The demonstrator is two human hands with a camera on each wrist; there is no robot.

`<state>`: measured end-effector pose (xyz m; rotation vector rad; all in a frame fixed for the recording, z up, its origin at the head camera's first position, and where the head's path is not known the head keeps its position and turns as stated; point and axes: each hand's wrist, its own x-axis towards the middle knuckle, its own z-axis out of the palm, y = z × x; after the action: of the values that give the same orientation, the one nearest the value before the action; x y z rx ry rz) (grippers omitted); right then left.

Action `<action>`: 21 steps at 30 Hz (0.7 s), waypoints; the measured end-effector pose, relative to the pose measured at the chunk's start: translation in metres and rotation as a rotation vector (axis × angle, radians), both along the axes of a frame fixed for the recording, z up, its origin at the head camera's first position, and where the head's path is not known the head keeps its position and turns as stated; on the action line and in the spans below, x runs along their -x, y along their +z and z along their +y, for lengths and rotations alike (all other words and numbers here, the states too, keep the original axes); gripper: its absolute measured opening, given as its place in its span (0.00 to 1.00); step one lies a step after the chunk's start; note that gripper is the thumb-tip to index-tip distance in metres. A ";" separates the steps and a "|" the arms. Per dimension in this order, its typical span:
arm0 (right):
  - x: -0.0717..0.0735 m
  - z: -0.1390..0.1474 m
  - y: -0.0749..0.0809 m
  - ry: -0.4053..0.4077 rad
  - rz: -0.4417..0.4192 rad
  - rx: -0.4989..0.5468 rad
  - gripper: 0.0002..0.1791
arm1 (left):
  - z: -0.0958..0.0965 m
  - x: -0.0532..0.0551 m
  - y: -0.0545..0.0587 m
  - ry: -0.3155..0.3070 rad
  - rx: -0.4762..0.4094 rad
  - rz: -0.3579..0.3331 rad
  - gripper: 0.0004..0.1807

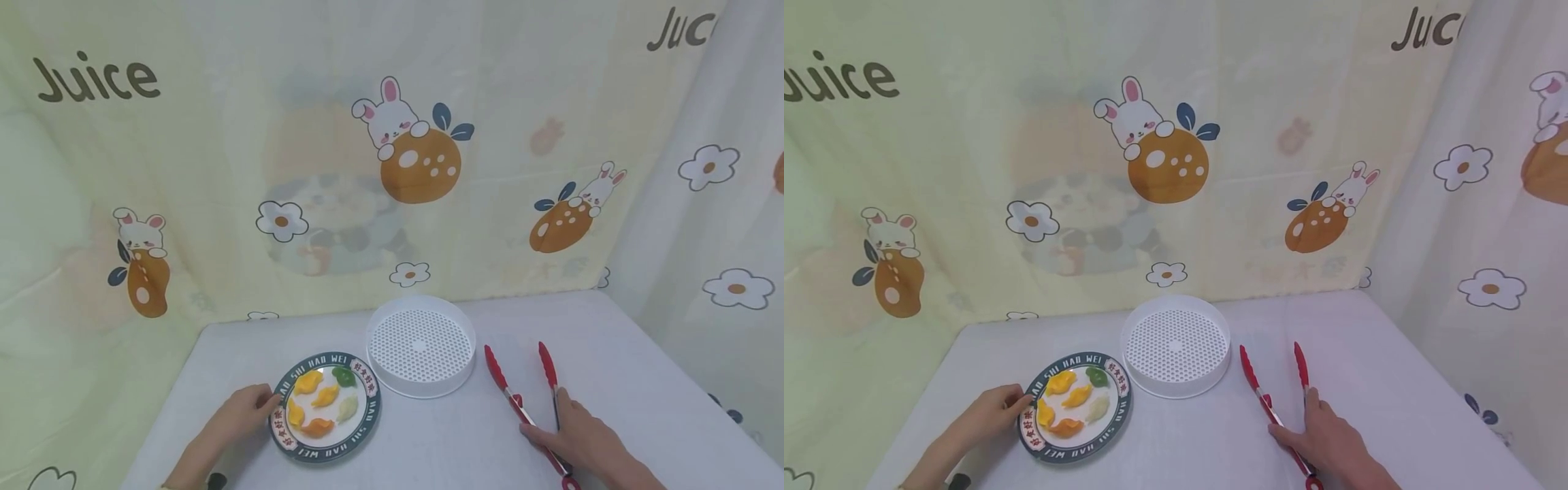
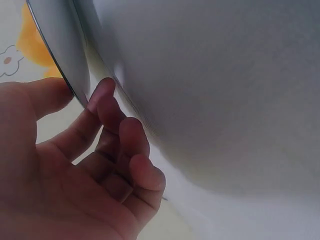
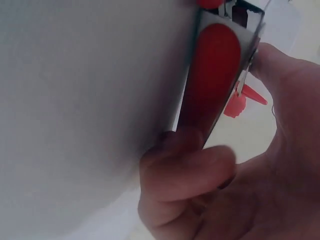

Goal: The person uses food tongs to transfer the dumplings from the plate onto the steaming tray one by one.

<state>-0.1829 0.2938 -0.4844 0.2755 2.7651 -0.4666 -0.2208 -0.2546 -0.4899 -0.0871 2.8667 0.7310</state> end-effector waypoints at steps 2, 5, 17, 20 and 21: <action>0.000 0.001 0.001 -0.002 0.011 0.027 0.74 | 0.001 0.000 -0.001 -0.001 0.006 0.003 0.14; -0.001 0.004 0.003 -0.009 0.022 0.067 0.71 | 0.001 -0.001 -0.002 -0.003 0.011 0.005 0.14; -0.001 0.034 0.014 0.019 0.134 0.101 0.50 | 0.000 0.000 0.000 0.008 -0.007 -0.023 0.14; -0.001 0.040 0.016 0.020 0.177 0.120 0.49 | 0.000 0.000 0.000 0.005 -0.015 -0.031 0.14; 0.000 0.042 0.018 0.006 0.167 0.111 0.52 | 0.001 0.001 0.000 0.004 -0.017 -0.033 0.14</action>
<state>-0.1827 0.3358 -0.4667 0.2110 2.8871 -0.6673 -0.2214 -0.2540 -0.4903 -0.1016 2.8291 0.7474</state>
